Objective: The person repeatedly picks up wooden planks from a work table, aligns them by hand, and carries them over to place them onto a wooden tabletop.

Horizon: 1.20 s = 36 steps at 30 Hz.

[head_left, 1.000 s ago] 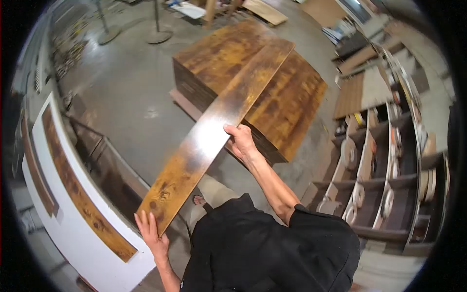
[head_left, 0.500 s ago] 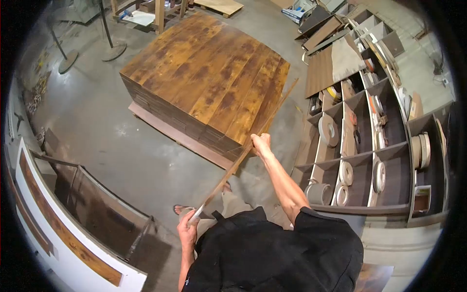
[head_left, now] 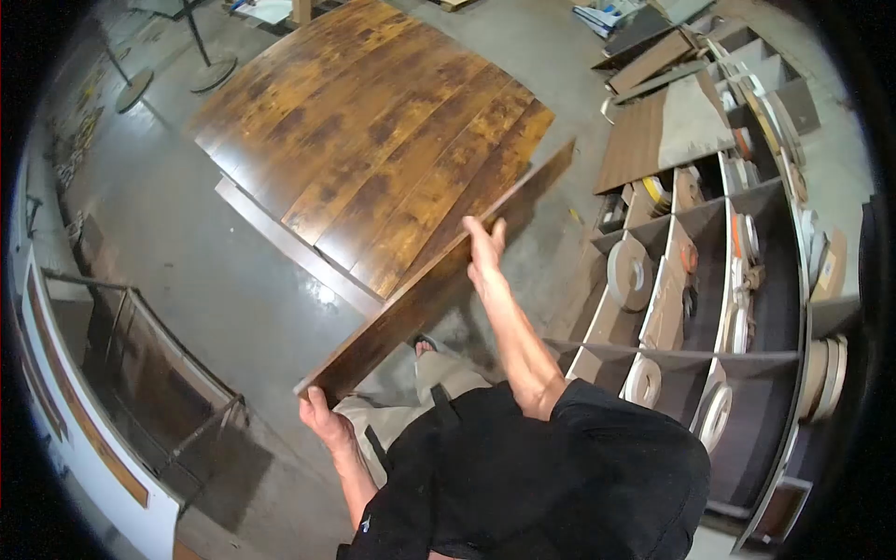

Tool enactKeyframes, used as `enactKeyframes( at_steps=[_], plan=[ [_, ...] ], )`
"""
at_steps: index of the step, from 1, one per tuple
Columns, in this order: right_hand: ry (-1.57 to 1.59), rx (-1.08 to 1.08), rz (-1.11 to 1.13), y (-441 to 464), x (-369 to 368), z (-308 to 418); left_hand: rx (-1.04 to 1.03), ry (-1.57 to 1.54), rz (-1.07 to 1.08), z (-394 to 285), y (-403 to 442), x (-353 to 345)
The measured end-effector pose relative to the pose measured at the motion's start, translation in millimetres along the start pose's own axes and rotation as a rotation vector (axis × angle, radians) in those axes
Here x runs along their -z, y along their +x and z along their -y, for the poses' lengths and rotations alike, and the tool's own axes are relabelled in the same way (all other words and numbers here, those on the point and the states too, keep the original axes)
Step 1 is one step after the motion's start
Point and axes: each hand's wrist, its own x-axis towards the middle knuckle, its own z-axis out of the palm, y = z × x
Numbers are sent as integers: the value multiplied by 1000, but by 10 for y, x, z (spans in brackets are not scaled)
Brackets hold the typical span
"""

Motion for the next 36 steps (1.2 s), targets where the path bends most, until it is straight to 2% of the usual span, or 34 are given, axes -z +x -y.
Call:
enactKeyframes(
  at_steps=[1,3,5,8,11,12,13,16,21,22,25,26,29,30,36],
  plan=[
    [96,-63,-127,220,145,-262,13,27,-49,97,-85,-55],
    [608,-520,-51,817,531,-838,34,91,-141,379,-212,-27],
    [360,-650,-186,1481,821,-1911,165,29,-200,458,-411,-171],
    [274,-524,-218,951,704,-1207,269,17,-348,852,-452,-147],
    [284,-324,-115,1454,649,-1617,405,-5,-426,1488,-282,-102],
    [200,-309,-216,1625,575,-1685,442,-8,-431,1628,-219,-182],
    [307,-299,-144,1742,541,-1657,476,-8,-436,1751,-121,-282],
    [128,-341,-211,2016,502,-1381,513,-35,-464,2169,93,-633],
    [100,-370,-73,2679,466,-1218,537,-35,-505,2704,292,-1185],
    [-89,-302,-78,2911,487,-1433,549,-31,-521,2778,309,-1248],
    [-180,-266,43,3459,598,-1803,465,194,-440,2864,309,-1556],
    [-137,-283,47,3560,618,-1830,498,217,-441,2827,297,-1673],
    [-204,-392,201,3805,686,-1506,452,233,-398,3074,365,-1654],
    [-244,-353,165,3853,664,-1434,484,252,-448,3066,392,-1717],
    [-239,-351,317,3995,779,-1113,484,272,-496,3005,471,-1976]
  ],
)
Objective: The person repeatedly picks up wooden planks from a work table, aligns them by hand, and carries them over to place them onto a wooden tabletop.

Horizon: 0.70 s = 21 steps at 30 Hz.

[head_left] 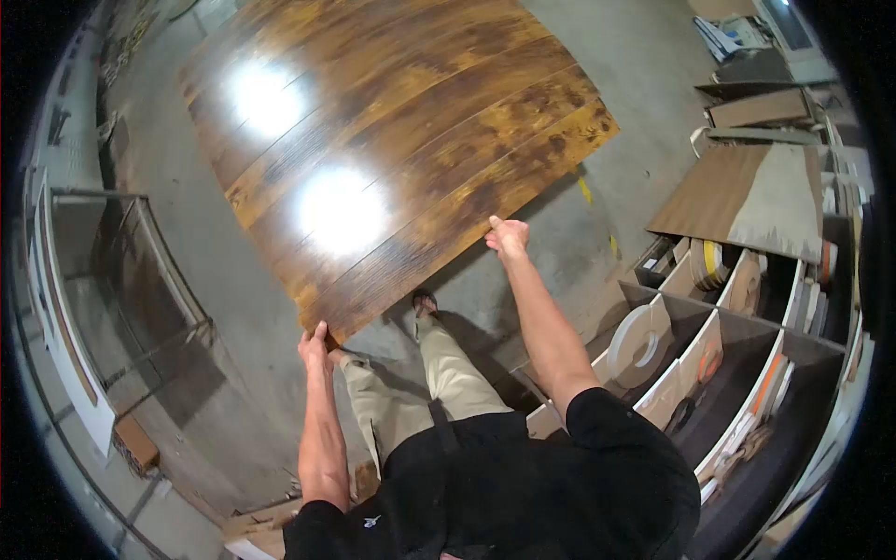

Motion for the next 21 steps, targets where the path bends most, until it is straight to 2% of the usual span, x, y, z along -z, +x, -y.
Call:
enactKeyframes(
  at_steps=[3,6,7,9,16,19,21],
  plan=[
    [-3,80,93,132,70,-90,-10,0,2,-19,37,8],
    [-23,66,151,221,107,-126,-23,103,-12,81,144,128],
    [6,-11,52,117,18,-23,-36,111,-11,106,165,110],
    [-46,-37,39,143,-16,-21,-33,234,4,271,347,137],
    [-143,-76,30,152,-53,22,-64,61,7,191,207,37],
    [-166,-126,13,188,-60,45,-118,297,-93,210,233,13],
    [-146,-167,18,190,-38,39,-112,303,-93,126,142,12]
  ],
)
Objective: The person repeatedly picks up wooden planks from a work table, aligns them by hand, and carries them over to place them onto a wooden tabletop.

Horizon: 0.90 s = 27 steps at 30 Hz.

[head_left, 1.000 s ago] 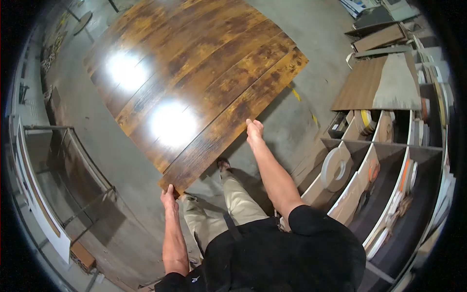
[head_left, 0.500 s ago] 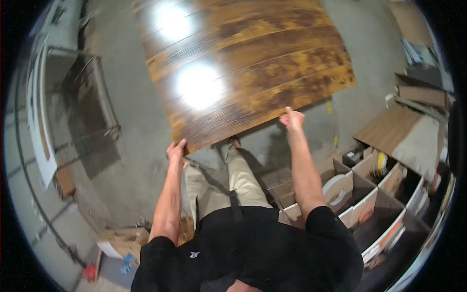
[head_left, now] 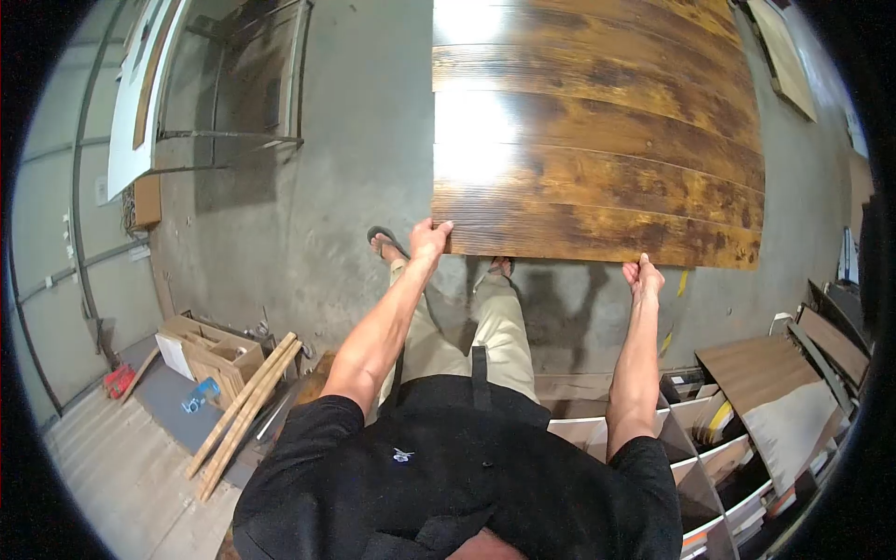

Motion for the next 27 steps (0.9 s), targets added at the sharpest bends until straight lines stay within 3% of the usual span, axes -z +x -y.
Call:
enactKeyframes(
  at_steps=[4,7,10,12,14,15,19,21,23,26,27],
  plan=[
    [38,-73,28,199,57,-88,18,-51,92,323,261,33],
    [-1,-191,89,359,53,-160,120,-365,335,72,109,243],
    [367,-355,395,221,-138,-294,217,-427,156,538,574,205],
    [268,-329,459,-295,-461,-304,125,-576,392,43,299,359],
    [282,-289,327,-284,-644,-355,14,-611,485,497,612,-16],
    [300,-285,287,-292,-707,-340,126,-840,580,434,561,57],
    [277,-291,262,-367,-734,-295,53,-762,379,313,553,356],
    [287,-304,199,-343,-750,-290,38,-751,472,177,457,283],
    [266,-295,189,-362,-755,-280,212,-798,555,175,487,266],
    [245,-290,172,-477,-834,-268,-41,-951,490,482,801,220],
    [238,-287,160,-530,-850,-250,-7,-889,435,563,899,94]
  ],
)
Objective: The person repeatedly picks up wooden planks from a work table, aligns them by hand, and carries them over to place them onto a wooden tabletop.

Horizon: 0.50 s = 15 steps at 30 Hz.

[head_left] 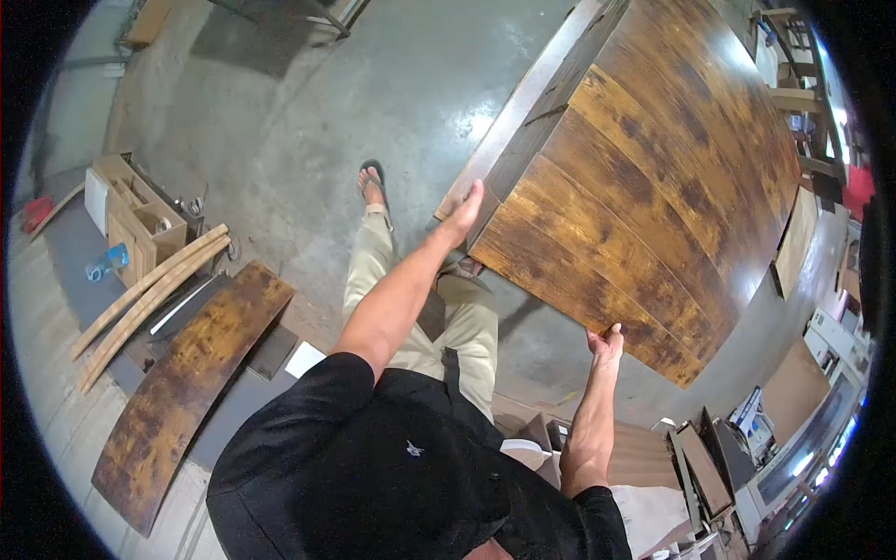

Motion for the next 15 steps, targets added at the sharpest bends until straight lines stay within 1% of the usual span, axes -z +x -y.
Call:
enactKeyframes(
  at_steps=[1,3,4,6,7,8,9,11,12,13,14,15],
  plan=[
    [12,-5,1,-31,-34,-1,23,56,-65,68,87,-3],
    [37,-15,-7,-105,-56,-15,10,153,-56,231,136,-76],
    [36,-12,-16,-125,-57,-25,102,118,-3,71,29,-87],
    [48,-3,-24,-162,-91,-69,21,37,-57,-42,-13,88],
    [70,14,35,-79,33,-50,-19,-3,-84,-191,-78,108],
    [94,26,112,-12,99,-81,-21,-36,-185,-341,-218,88],
    [118,29,208,42,48,-151,127,-71,-151,-41,-106,479],
    [119,-33,265,-506,-328,-484,232,47,-350,-425,-362,624],
    [154,-89,297,-636,-448,-645,134,240,-392,-450,-472,843],
    [101,-42,310,-584,-397,-819,94,272,-487,-222,-468,1168],
    [100,-69,209,-972,-612,-1038,237,434,-343,-166,-481,1647],
    [45,-102,303,-1049,-594,-1238,114,244,-251,-332,-776,1792]
  ],
)
